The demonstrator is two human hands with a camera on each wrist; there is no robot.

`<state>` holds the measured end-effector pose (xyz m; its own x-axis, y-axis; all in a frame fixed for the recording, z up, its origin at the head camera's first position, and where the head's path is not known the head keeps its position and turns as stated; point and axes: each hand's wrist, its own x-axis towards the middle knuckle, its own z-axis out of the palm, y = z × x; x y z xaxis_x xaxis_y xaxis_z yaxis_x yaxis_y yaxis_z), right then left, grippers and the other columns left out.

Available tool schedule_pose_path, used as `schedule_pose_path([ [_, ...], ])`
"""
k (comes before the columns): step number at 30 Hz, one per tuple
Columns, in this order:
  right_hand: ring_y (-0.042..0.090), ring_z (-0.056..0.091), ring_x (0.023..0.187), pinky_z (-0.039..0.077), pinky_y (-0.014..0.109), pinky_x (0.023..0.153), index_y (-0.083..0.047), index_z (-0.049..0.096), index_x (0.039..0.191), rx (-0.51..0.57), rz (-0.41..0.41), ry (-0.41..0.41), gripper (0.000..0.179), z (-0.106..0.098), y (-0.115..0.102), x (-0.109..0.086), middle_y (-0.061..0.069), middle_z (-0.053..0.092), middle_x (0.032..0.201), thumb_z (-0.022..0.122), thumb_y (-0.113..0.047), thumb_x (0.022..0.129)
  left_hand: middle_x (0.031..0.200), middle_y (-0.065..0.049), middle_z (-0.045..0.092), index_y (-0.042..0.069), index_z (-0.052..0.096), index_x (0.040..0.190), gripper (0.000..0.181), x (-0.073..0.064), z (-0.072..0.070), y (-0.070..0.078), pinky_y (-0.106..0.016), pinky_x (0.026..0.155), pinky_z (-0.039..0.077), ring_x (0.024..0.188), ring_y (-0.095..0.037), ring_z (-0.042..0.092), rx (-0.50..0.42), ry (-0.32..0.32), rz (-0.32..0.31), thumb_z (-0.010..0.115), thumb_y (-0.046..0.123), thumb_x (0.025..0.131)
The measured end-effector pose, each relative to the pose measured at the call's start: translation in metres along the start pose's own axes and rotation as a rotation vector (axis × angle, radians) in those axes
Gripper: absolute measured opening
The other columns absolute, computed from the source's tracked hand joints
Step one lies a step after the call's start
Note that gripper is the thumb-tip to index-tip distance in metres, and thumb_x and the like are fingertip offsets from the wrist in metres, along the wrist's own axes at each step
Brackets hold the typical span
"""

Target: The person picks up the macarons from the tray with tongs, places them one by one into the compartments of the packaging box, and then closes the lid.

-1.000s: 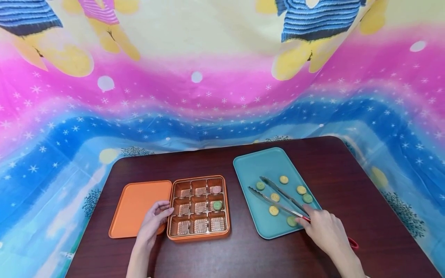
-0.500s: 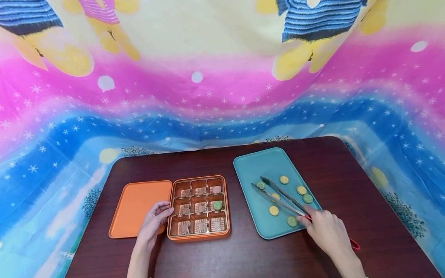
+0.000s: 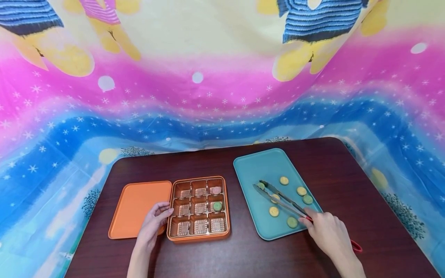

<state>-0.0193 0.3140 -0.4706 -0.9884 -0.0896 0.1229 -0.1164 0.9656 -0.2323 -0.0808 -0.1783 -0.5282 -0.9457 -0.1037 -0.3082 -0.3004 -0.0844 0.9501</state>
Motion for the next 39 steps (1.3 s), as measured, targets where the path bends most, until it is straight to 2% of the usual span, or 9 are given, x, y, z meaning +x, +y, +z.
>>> schedule_pose_path([
  [16, 0.015, 0.033, 0.048, 0.03, 0.035, 0.045, -0.002, 0.078, 0.105, -0.003, -0.021, 0.04, 0.029, -0.0003, -0.0001, -0.0011, -0.009, 0.035, 0.052, 0.085, -0.022, 0.085, 0.11, -0.005, 0.062, -0.005, 0.056, 0.123, 0.034, -0.0003, -0.0014, -0.0021, -0.025, 0.072, 0.049, 0.085, -0.012, 0.06, -0.026, -0.012, 0.029, 0.071, 0.005, 0.094],
  [21, 0.015, 0.031, 0.047, 0.03, 0.034, 0.044, -0.003, 0.079, 0.105, -0.005, -0.02, 0.064, 0.03, -0.0005, -0.0017, -0.0018, -0.009, 0.034, 0.051, 0.086, -0.021, 0.083, 0.109, -0.004, 0.062, -0.004, 0.057, 0.123, 0.033, -0.0002, -0.0009, -0.0024, -0.025, 0.072, 0.05, 0.086, -0.012, 0.06, -0.035, -0.004, 0.02, 0.071, 0.004, 0.094],
  [33, 0.015, 0.031, 0.048, 0.029, 0.034, 0.044, -0.002, 0.078, 0.107, -0.014, -0.017, 0.058, 0.03, -0.0024, -0.0035, -0.0004, -0.008, 0.033, 0.05, 0.085, -0.02, 0.085, 0.109, -0.004, 0.061, -0.004, 0.057, 0.125, 0.034, -0.001, -0.0008, -0.0017, -0.026, 0.072, 0.05, 0.086, -0.01, 0.059, -0.044, -0.006, 0.012, 0.071, 0.003, 0.095],
  [39, 0.014, 0.029, 0.047, 0.027, 0.034, 0.044, -0.003, 0.079, 0.107, -0.026, -0.023, 0.095, 0.03, -0.0046, -0.0078, 0.0004, -0.009, 0.031, 0.05, 0.086, -0.021, 0.083, 0.109, -0.004, 0.061, -0.004, 0.056, 0.125, 0.034, -0.0011, -0.0003, -0.001, -0.026, 0.072, 0.05, 0.086, -0.01, 0.059, -0.048, -0.005, 0.009, 0.071, 0.003, 0.095],
])
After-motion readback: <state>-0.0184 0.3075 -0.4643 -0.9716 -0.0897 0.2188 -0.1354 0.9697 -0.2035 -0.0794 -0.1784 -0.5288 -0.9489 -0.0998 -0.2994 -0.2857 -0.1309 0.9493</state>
